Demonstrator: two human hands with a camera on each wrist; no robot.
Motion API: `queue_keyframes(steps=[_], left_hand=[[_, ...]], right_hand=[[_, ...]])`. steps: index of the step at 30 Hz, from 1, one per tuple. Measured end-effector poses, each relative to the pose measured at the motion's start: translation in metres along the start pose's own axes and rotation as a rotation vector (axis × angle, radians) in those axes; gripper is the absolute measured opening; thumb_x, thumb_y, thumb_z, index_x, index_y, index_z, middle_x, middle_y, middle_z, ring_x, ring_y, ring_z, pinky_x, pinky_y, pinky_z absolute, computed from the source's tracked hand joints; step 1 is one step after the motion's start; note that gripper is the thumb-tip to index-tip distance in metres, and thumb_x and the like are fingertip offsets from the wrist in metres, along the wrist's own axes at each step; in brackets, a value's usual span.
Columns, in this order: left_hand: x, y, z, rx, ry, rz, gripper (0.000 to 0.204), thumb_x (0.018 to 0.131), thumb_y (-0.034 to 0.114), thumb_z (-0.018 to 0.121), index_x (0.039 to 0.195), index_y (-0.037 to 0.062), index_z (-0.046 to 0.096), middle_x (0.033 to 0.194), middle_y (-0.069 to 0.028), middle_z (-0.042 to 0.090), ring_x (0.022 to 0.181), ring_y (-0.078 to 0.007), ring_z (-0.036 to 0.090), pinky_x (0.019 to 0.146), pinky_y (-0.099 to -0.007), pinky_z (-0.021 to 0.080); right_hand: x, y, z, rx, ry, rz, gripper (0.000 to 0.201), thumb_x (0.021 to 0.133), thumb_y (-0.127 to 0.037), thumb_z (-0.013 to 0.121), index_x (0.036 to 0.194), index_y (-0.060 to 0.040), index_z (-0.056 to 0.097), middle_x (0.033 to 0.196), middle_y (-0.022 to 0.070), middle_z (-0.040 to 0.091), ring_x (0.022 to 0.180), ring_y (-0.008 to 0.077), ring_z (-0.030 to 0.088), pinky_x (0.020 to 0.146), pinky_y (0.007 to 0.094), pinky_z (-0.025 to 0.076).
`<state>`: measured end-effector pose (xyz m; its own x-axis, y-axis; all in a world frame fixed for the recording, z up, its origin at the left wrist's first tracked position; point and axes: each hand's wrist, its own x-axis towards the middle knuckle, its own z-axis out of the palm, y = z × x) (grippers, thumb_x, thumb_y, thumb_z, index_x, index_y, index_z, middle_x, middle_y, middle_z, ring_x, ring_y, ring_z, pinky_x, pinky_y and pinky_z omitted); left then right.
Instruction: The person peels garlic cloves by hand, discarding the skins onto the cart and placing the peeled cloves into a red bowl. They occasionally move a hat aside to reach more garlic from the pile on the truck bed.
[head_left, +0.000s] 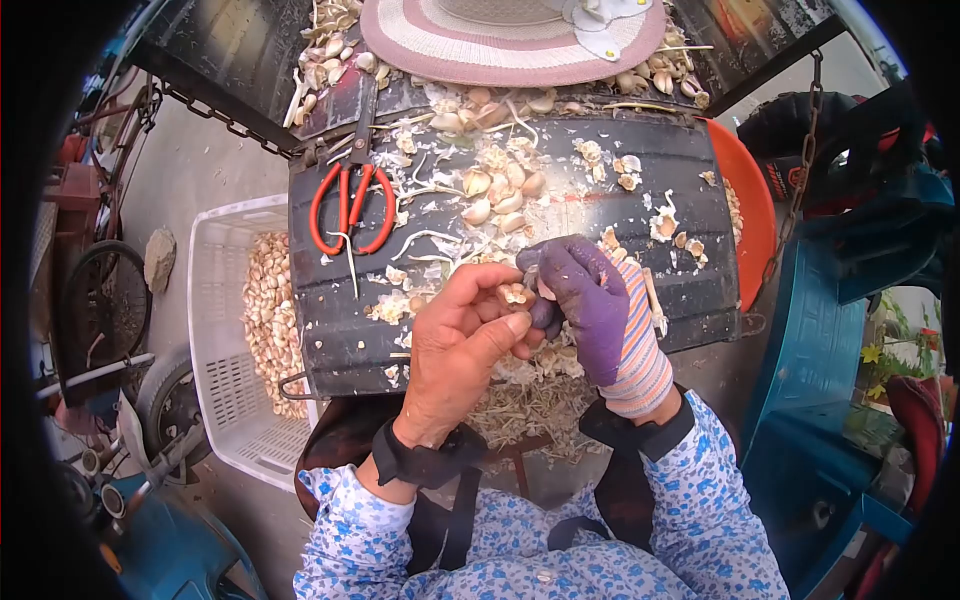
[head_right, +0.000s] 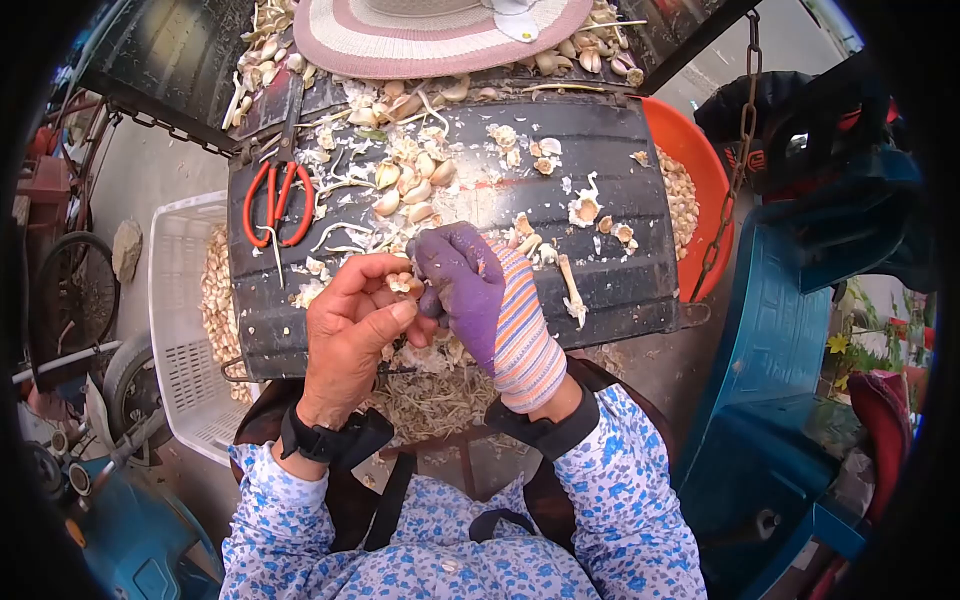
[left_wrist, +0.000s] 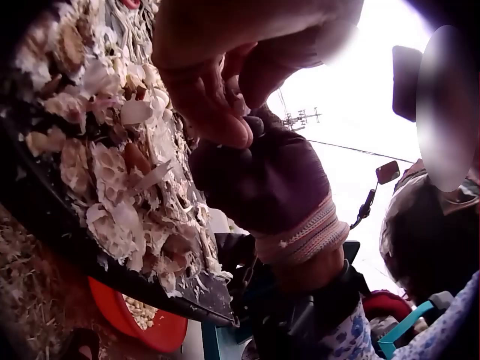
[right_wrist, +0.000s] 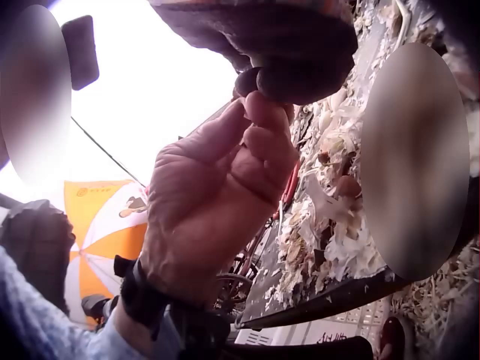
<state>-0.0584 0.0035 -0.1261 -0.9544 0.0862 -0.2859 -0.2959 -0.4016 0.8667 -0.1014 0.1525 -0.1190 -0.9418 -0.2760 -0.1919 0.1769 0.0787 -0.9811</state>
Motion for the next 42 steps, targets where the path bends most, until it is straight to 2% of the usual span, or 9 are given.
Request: queue_keyframes(steps=[3, 8, 15, 19, 23, 34, 37, 41, 42], left_hand=[[0.003, 0.000, -0.003, 0.010, 0.022, -0.058, 0.024, 0.088, 0.001, 0.055, 0.112, -0.0003, 0.054, 0.081, -0.0066, 0.062, 0.071, -0.0121, 0.062, 0.061, -0.0228, 0.048], [0.003, -0.002, 0.001, 0.066, 0.053, -0.053, 0.023, 0.088, 0.004, 0.056, 0.111, -0.0002, 0.053, 0.082, -0.0079, 0.063, 0.067, -0.0130, 0.061, 0.059, -0.0239, 0.048], [0.006, -0.008, -0.001, -0.370, -0.014, -0.203, 0.024, 0.090, 0.005, 0.052, 0.114, -0.0006, 0.051, 0.090, -0.0118, 0.063, 0.070, -0.0181, 0.063, 0.060, -0.0275, 0.051], [0.009, -0.007, 0.009, -0.504, 0.064, -0.225, 0.024, 0.093, 0.007, 0.048, 0.115, -0.0003, 0.049, 0.084, -0.0143, 0.062, 0.069, -0.0187, 0.061, 0.059, -0.0277, 0.050], [0.008, -0.012, 0.000, -0.594, -0.054, -0.246, 0.027, 0.093, 0.009, 0.046, 0.118, -0.0001, 0.048, 0.087, -0.0126, 0.062, 0.068, -0.0176, 0.060, 0.055, -0.0269, 0.047], [0.003, 0.000, 0.007, -0.184, 0.031, -0.118, 0.023, 0.089, 0.002, 0.055, 0.111, -0.0024, 0.052, 0.086, -0.0086, 0.062, 0.064, -0.0113, 0.058, 0.052, -0.0206, 0.043], [0.002, 0.000, 0.007, -0.116, 0.040, -0.115, 0.022, 0.088, 0.000, 0.054, 0.110, -0.0028, 0.054, 0.088, -0.0073, 0.062, 0.067, -0.0105, 0.060, 0.053, -0.0198, 0.043], [-0.004, -0.005, 0.016, 0.090, 0.078, 0.001, 0.023, 0.087, -0.004, 0.053, 0.110, -0.0040, 0.053, 0.088, -0.0093, 0.063, 0.064, -0.0111, 0.062, 0.049, -0.0196, 0.043], [-0.005, -0.004, 0.016, 0.086, 0.081, -0.015, 0.023, 0.087, -0.004, 0.053, 0.109, -0.0041, 0.053, 0.088, -0.0093, 0.063, 0.065, -0.0112, 0.062, 0.049, -0.0196, 0.043]], right_hand=[[-0.003, -0.014, -0.001, 0.263, 0.040, 0.234, 0.022, 0.088, -0.013, 0.055, 0.104, 0.0020, 0.060, 0.080, 0.0054, 0.060, 0.068, 0.0091, 0.057, 0.059, 0.0240, 0.046], [-0.004, -0.016, -0.003, 0.227, 0.115, 0.193, 0.017, 0.086, -0.007, 0.057, 0.101, 0.0020, 0.059, 0.078, 0.0056, 0.062, 0.071, 0.0092, 0.058, 0.062, 0.0244, 0.047], [-0.011, -0.019, 0.003, 0.003, 0.189, -0.129, 0.019, 0.082, -0.003, 0.061, 0.101, 0.0001, 0.062, 0.086, 0.0085, 0.064, 0.074, 0.0136, 0.062, 0.064, 0.0279, 0.050], [-0.011, -0.026, 0.004, -0.399, 0.043, -0.396, 0.021, 0.080, -0.004, 0.064, 0.101, -0.0020, 0.063, 0.089, 0.0150, 0.065, 0.077, 0.0266, 0.066, 0.067, 0.0325, 0.051], [-0.008, -0.012, -0.001, -0.321, 0.193, -0.393, 0.023, 0.078, -0.004, 0.065, 0.102, -0.0017, 0.063, 0.089, 0.0158, 0.064, 0.077, 0.0284, 0.065, 0.066, 0.0344, 0.051], [-0.005, -0.007, -0.010, -0.334, 0.065, -0.280, 0.022, 0.079, -0.013, 0.064, 0.099, -0.0020, 0.063, 0.081, 0.0157, 0.060, 0.073, 0.0305, 0.062, 0.061, 0.0359, 0.048], [-0.007, -0.027, -0.003, -0.344, -0.035, -0.113, 0.022, 0.081, -0.014, 0.063, 0.098, -0.0009, 0.062, 0.079, 0.0161, 0.060, 0.070, 0.0309, 0.062, 0.060, 0.0367, 0.048], [-0.006, 0.004, 0.008, -0.370, 0.084, -0.173, 0.020, 0.083, -0.015, 0.062, 0.097, -0.0001, 0.062, 0.079, 0.0174, 0.061, 0.067, 0.0302, 0.062, 0.059, 0.0363, 0.048], [-0.006, 0.005, 0.008, -0.280, 0.077, -0.085, 0.018, 0.083, -0.014, 0.061, 0.094, -0.0003, 0.061, 0.077, 0.0139, 0.061, 0.065, 0.0231, 0.061, 0.057, 0.0331, 0.047]])
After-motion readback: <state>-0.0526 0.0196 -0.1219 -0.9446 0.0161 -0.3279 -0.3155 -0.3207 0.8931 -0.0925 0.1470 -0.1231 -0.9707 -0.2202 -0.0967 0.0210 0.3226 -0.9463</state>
